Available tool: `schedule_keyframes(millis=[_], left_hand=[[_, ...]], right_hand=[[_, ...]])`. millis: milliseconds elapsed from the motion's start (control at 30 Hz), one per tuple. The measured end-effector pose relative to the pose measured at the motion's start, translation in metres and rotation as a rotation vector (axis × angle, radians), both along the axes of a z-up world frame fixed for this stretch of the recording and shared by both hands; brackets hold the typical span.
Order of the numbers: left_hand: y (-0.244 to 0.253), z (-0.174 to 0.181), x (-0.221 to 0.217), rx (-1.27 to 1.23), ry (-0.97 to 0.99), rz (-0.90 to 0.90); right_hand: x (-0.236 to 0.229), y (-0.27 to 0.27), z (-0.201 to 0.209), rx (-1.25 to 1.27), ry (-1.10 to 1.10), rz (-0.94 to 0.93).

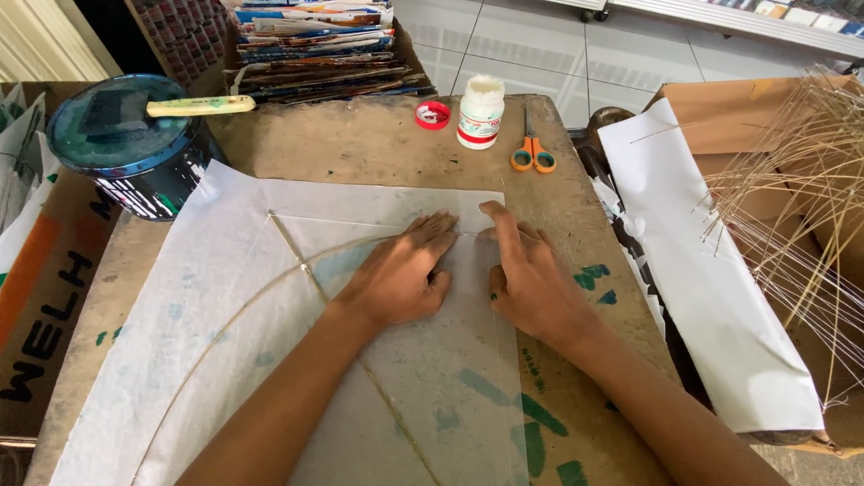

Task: Trimming excess paper from around a kite frame using scissors

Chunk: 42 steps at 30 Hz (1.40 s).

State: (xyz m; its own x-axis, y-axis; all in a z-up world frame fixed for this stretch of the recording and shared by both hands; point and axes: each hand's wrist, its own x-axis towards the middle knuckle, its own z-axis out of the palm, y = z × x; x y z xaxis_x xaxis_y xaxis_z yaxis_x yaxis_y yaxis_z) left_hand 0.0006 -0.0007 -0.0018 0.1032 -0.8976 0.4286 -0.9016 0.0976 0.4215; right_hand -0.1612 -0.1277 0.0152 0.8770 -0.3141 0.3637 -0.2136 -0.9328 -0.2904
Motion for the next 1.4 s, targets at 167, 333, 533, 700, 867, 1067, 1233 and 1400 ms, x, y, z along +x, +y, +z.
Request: schedule_keyframes(millis=[167,333,533,700,867,1067,1233,1400], left_hand=[[-0.001,0.001,0.001,0.001,-0.002,-0.011],[0.000,0.004,0.000,0.026,0.007,-0.006],[-0.001,0.002,0.000,0.034,-0.001,-0.007],[-0.002,0.005,-0.003,0.077,-0.130,0.034],[-0.006,0.007,0.002,0.106,-0.109,0.039],[-0.006,0.014,0.007,0.193,-0.078,0.056],[-0.003,0.023,0.008,0.227,-0.028,0.055],[-0.001,0.022,0.013,0.239,0.046,0.046]], right_hand=[[0.002,-0.002,0.001,-0.019,-0.008,0.004],[0.002,-0.003,-0.003,0.034,0.012,0.029],[0.003,0.000,0.003,-0.115,0.047,0.033],[0.003,-0.002,0.006,-0.135,0.030,0.115],[0.006,-0.016,-0.001,0.132,-0.074,0.114],[0.000,-0.016,0.013,0.295,-0.160,0.119],[0.001,-0.013,0.011,0.287,-0.121,0.120],[0.005,-0.015,0.005,0.195,-0.125,0.180]])
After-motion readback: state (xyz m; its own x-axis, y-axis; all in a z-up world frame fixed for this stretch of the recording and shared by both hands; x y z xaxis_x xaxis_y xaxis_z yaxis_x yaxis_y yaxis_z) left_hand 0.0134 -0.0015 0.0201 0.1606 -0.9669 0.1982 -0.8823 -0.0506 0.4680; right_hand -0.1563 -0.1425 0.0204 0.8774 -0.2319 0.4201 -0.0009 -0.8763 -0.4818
